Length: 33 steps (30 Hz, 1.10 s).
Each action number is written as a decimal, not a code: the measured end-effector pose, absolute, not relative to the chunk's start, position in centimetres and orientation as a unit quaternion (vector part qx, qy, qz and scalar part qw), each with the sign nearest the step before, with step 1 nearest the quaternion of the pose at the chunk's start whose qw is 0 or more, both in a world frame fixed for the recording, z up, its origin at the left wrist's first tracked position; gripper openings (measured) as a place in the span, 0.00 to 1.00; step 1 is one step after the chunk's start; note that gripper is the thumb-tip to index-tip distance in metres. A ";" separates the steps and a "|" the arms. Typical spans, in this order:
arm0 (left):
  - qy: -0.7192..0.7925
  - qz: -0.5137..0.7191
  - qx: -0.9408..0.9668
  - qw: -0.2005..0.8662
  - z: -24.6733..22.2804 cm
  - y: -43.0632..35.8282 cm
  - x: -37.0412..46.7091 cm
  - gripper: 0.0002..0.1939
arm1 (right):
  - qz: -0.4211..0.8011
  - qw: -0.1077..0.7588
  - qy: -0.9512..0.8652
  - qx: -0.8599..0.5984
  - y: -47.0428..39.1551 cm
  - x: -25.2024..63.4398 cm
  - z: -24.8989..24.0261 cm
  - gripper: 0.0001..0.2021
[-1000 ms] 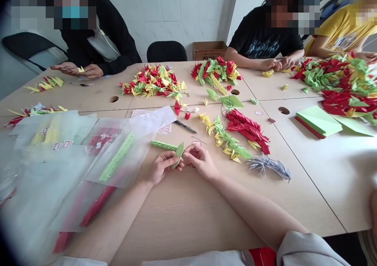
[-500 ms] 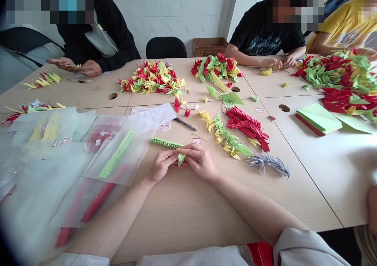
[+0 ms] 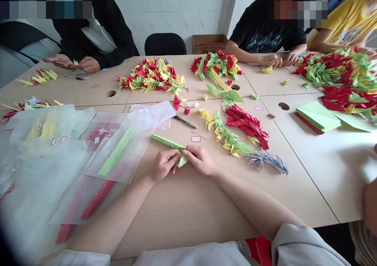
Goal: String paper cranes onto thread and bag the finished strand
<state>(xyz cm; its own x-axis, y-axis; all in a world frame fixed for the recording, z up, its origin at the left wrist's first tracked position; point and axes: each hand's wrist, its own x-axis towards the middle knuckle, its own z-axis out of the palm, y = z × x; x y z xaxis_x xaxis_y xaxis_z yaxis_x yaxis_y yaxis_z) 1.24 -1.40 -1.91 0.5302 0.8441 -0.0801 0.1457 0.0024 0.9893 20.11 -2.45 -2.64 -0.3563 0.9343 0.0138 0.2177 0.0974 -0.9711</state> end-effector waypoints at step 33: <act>0.422 0.326 0.752 0.387 -2.6 -2.2 1.8 0.16 | 0.480 0.351 -0.692 -0.408 -3.0 20.2 -2.3 0.15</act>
